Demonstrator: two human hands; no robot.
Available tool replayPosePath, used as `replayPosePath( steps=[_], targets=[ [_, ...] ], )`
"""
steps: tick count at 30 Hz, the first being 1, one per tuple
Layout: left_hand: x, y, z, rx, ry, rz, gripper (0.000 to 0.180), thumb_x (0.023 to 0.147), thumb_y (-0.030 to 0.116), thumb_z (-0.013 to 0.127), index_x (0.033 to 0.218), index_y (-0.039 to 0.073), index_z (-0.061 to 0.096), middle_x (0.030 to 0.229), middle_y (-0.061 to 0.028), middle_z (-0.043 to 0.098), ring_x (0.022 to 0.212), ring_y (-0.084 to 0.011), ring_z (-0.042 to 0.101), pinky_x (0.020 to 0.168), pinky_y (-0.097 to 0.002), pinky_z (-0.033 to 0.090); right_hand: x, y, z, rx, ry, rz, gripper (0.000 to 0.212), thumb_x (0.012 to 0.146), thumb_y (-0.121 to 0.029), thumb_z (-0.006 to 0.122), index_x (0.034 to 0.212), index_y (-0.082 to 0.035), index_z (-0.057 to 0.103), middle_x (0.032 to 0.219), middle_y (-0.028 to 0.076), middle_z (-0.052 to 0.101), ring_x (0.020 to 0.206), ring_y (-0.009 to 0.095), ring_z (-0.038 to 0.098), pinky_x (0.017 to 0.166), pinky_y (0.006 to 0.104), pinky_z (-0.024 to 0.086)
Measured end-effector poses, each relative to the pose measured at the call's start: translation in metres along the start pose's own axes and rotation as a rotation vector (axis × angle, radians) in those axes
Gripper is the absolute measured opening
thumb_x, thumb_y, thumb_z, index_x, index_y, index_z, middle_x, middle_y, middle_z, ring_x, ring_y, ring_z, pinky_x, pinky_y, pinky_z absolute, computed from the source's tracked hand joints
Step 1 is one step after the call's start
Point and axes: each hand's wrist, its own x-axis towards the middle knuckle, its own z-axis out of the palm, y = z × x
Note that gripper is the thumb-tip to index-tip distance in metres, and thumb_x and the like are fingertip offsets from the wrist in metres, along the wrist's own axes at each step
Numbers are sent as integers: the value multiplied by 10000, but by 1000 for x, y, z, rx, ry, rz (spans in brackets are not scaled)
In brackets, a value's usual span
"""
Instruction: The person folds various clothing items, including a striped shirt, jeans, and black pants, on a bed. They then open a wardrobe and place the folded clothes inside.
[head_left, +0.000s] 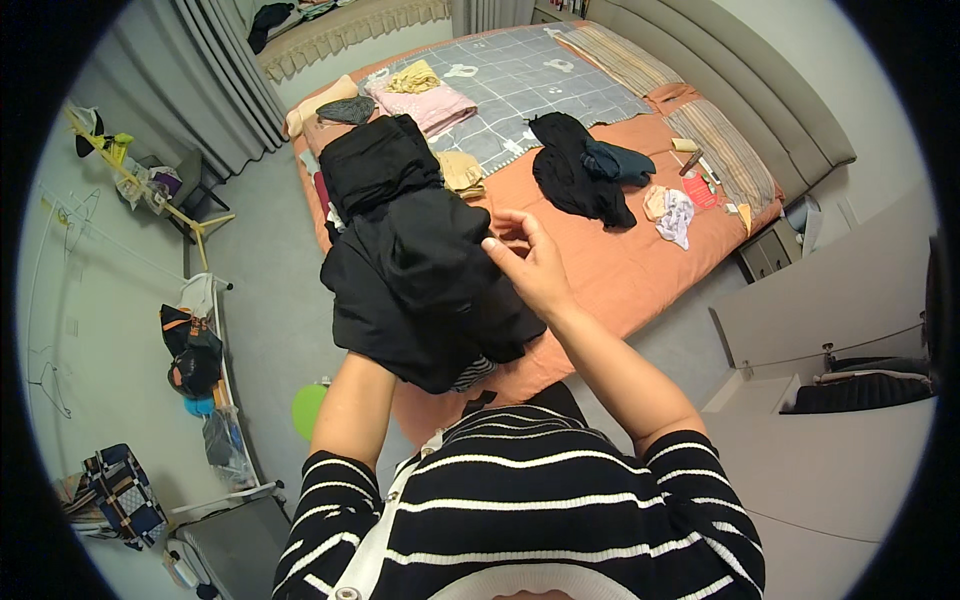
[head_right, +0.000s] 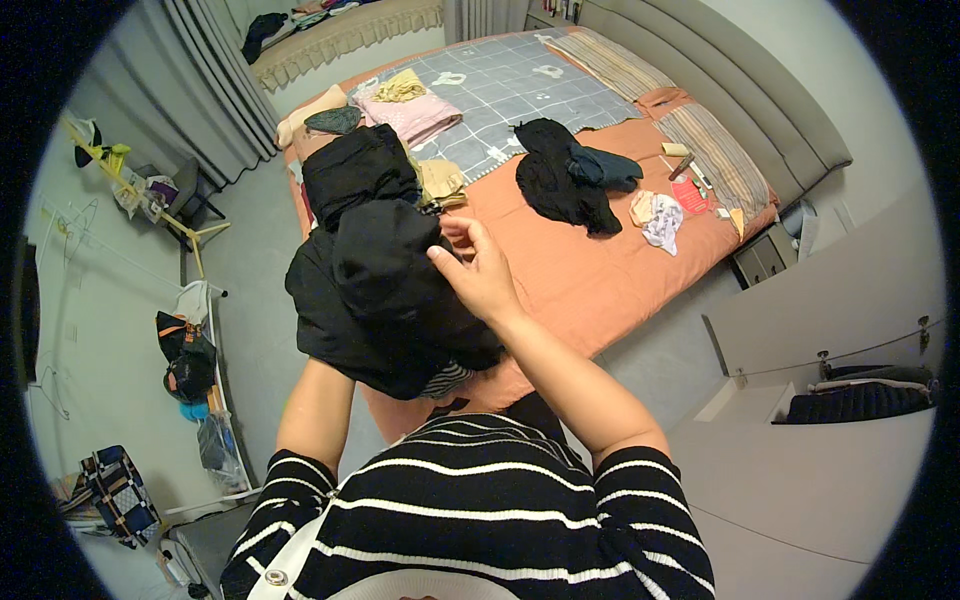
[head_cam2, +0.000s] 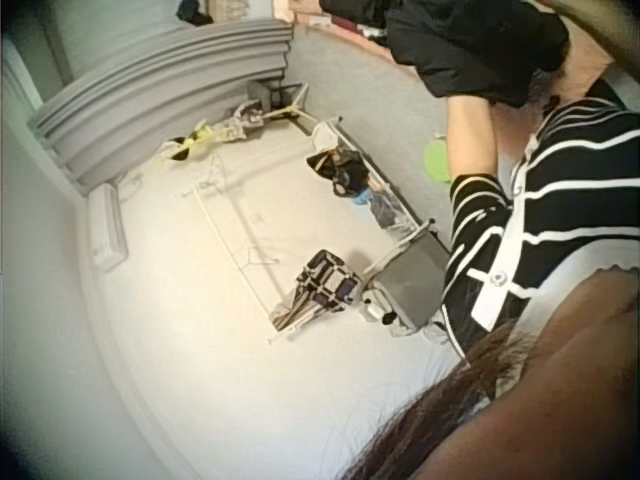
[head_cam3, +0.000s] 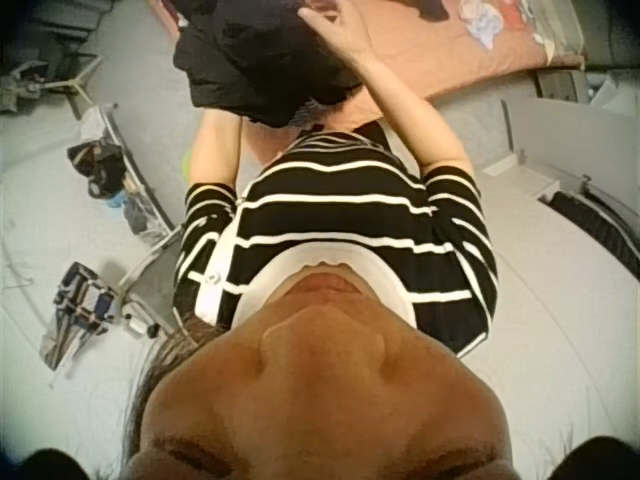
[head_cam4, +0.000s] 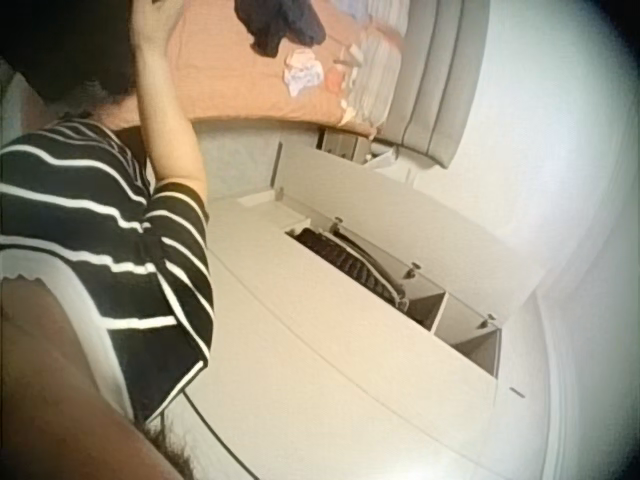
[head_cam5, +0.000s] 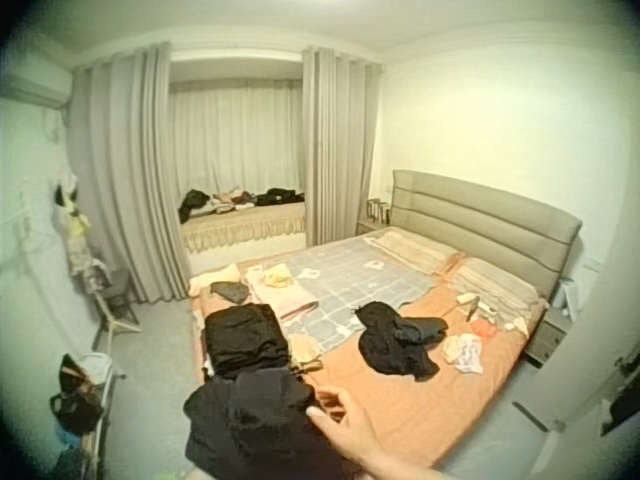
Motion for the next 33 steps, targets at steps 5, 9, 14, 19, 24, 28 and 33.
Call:
replayPosePath(
  steps=[5, 9, 14, 19, 24, 28, 33],
  targets=[
    [-5, -3, 5, -13, -31, -8, 395, 868, 200, 522, 1235, 54, 510, 1232, -90, 529, 1141, -221, 483, 994, -334, 354, -6, 21, -5, -86, -325, 142, 455, 859, -72, 566, 1290, 10, 446, 1143, 93, 599, 1055, 196, 558, 956, 322, 407],
    [-8, 0, 6, -17, -66, 7, 398, 868, 204, 523, 1236, 55, 509, 1234, -92, 527, 1145, -223, 482, 996, -335, 352, -7, 3, -5, 392, -79, 196, 341, 909, -89, 499, 1227, 32, 476, 1145, 88, 593, 1033, 183, 559, 934, 305, 417],
    [-15, 11, 29, 9, -74, 53, 402, 867, 210, 524, 1238, 56, 508, 1237, -93, 526, 1149, -226, 480, 999, -338, 350, 18, -47, 18, -33, 25, -124, 241, 940, -172, 457, 1065, 13, 545, 1079, 122, 585, 1006, 222, 546, 878, 332, 429],
    [-21, 13, 26, 26, -29, 64, 406, 866, 215, 525, 1239, 57, 508, 1240, -95, 525, 1152, -229, 478, 1002, -340, 348, -11, -36, 80, -298, -980, -92, 222, 784, -218, 644, 923, -48, 614, 879, 146, 641, 845, 319, 611, 753, 394, 473],
    [-12, -5, -15, 89, 73, 15, 410, 866, 221, 526, 1241, 58, 507, 1243, -97, 523, 1156, -232, 476, 1006, -342, 345, -20, -54, 43, -223, -588, -180, 201, 818, -115, 654, 998, -33, 618, 881, 82, 663, 762, 185, 640, 691, 296, 496],
    [-6, -15, -26, 91, 47, -15, 413, 865, 225, 527, 1242, 58, 506, 1245, -98, 522, 1160, -234, 474, 1008, -344, 343, -1, -6, 4, -313, -116, 33, 380, 786, -143, 694, 1128, -26, 579, 1049, 119, 619, 939, 200, 600, 824, 333, 478],
    [-10, -12, 0, 60, -55, 12, 417, 864, 231, 528, 1244, 59, 505, 1248, -100, 521, 1164, -237, 472, 1011, -346, 341, -9, 77, -7, -570, -248, -197, 460, 777, -134, 652, 1207, -23, 532, 1144, 178, 587, 1077, 319, 551, 924, 370, 432]
  ],
)
